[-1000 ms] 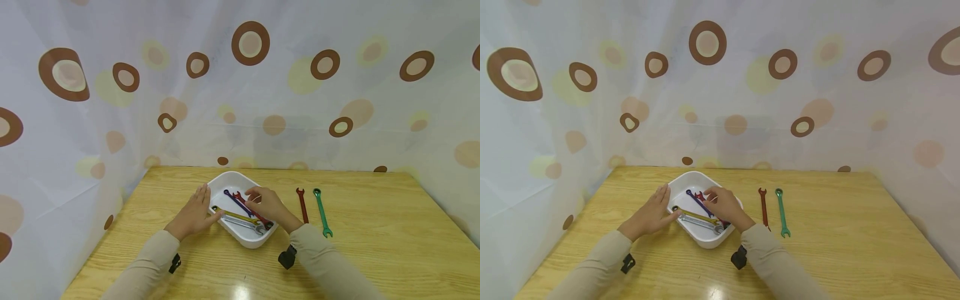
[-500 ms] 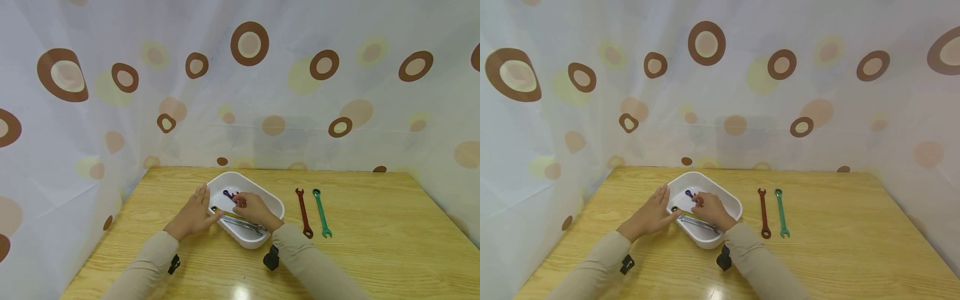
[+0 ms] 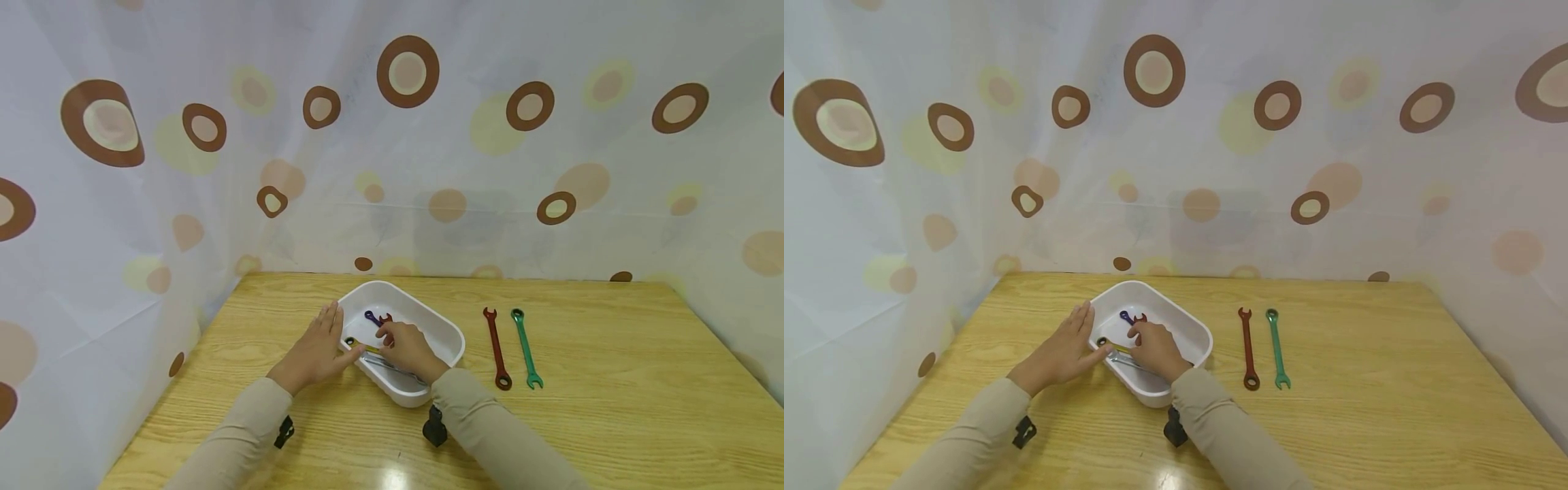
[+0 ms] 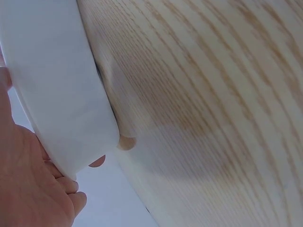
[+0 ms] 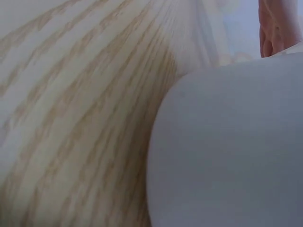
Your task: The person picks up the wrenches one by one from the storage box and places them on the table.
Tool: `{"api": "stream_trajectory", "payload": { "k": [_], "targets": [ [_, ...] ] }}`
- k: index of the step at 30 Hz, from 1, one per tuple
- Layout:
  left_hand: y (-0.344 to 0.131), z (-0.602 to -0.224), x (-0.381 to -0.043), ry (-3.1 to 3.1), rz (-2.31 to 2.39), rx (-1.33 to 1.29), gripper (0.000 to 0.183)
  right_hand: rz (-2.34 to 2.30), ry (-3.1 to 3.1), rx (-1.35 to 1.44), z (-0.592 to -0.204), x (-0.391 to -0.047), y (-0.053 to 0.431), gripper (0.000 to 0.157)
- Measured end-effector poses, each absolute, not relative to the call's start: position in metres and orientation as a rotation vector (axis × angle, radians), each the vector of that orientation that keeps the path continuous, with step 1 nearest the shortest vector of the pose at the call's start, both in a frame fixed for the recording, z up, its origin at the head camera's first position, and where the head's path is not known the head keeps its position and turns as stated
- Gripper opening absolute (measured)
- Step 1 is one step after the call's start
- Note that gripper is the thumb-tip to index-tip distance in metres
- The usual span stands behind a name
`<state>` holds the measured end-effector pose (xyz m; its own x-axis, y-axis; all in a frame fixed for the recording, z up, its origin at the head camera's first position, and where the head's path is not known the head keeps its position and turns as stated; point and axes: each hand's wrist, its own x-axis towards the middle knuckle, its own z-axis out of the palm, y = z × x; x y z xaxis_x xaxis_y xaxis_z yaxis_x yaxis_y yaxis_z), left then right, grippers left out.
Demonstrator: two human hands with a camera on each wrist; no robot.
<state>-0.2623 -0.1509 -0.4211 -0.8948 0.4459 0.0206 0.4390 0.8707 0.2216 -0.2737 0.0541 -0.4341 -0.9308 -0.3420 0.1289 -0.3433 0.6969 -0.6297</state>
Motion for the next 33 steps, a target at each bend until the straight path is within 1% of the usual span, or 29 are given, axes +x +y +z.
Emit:
{"api": "stream_trajectory", "payload": {
  "k": [7, 14, 21, 28, 33],
  "targets": [
    [-0.1508, -0.4214, -0.2624, 3.004, 0.336, 0.702, 0.094, 0.998, -2.938, 0.582, -0.4392, -0.2746, 0.0526, 0.026],
    [-0.1509, -0.4227, -0.2632, 3.015, 0.335, 0.716, 0.093, 0.921, -2.971, 0.579, -0.4403, -0.2752, 0.0501, 0.026],
    [-0.1500, -0.4219, -0.2639, 3.020, 0.340, 0.728, 0.092, 0.739, -2.963, 0.680, -0.4372, -0.2733, 0.0473, 0.030],
    [-0.1506, -0.4220, -0.2642, 3.020, 0.336, 0.723, 0.092, 0.471, -2.983, 0.783, -0.4367, -0.2724, 0.0442, 0.042],
    [-0.1493, -0.4204, -0.2635, 3.024, 0.348, 0.723, 0.091, 0.461, -2.948, 0.831, -0.4390, -0.2708, 0.0443, 0.038]
  ]
}}
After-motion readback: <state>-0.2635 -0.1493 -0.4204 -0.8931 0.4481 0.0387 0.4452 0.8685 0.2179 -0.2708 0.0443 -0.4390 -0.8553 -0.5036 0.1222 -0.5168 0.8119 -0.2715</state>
